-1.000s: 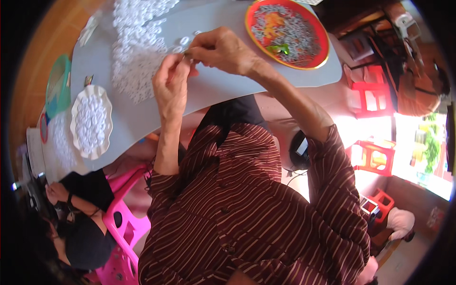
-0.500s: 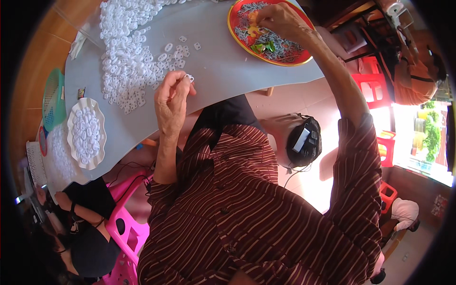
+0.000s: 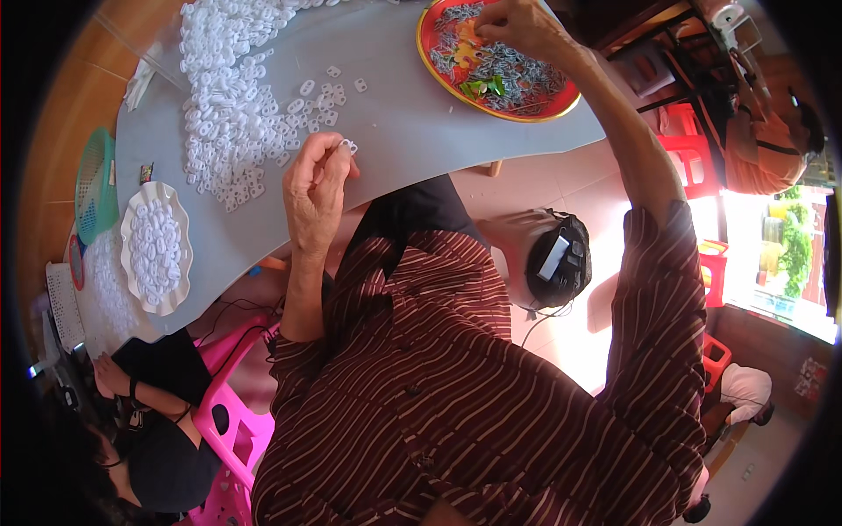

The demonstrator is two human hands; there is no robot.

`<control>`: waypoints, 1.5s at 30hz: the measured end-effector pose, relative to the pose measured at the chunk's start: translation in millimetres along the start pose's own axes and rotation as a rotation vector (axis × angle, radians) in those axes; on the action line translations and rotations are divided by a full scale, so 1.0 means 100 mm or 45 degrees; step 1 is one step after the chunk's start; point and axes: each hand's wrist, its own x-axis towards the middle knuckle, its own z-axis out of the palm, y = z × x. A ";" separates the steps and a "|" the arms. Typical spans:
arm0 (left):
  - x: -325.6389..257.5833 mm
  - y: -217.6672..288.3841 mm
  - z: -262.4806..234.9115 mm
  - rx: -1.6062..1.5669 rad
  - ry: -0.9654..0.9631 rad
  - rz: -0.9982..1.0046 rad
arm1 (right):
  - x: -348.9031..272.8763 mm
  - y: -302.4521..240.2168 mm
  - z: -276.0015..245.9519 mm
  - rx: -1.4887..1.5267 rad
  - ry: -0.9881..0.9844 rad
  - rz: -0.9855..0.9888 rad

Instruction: Assembling small white plastic components by hand on a table.

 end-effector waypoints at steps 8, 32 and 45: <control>0.00 0.00 0.02 -0.020 -0.011 -0.019 | 0.05 0.24 0.30 -0.346 0.218 -0.333; -0.02 0.01 0.01 -0.016 0.028 -0.023 | 0.06 -0.06 0.09 0.329 -0.013 0.261; 0.03 -0.01 -0.02 -0.209 0.041 -0.117 | -0.34 -1.17 1.08 1.603 -0.014 0.112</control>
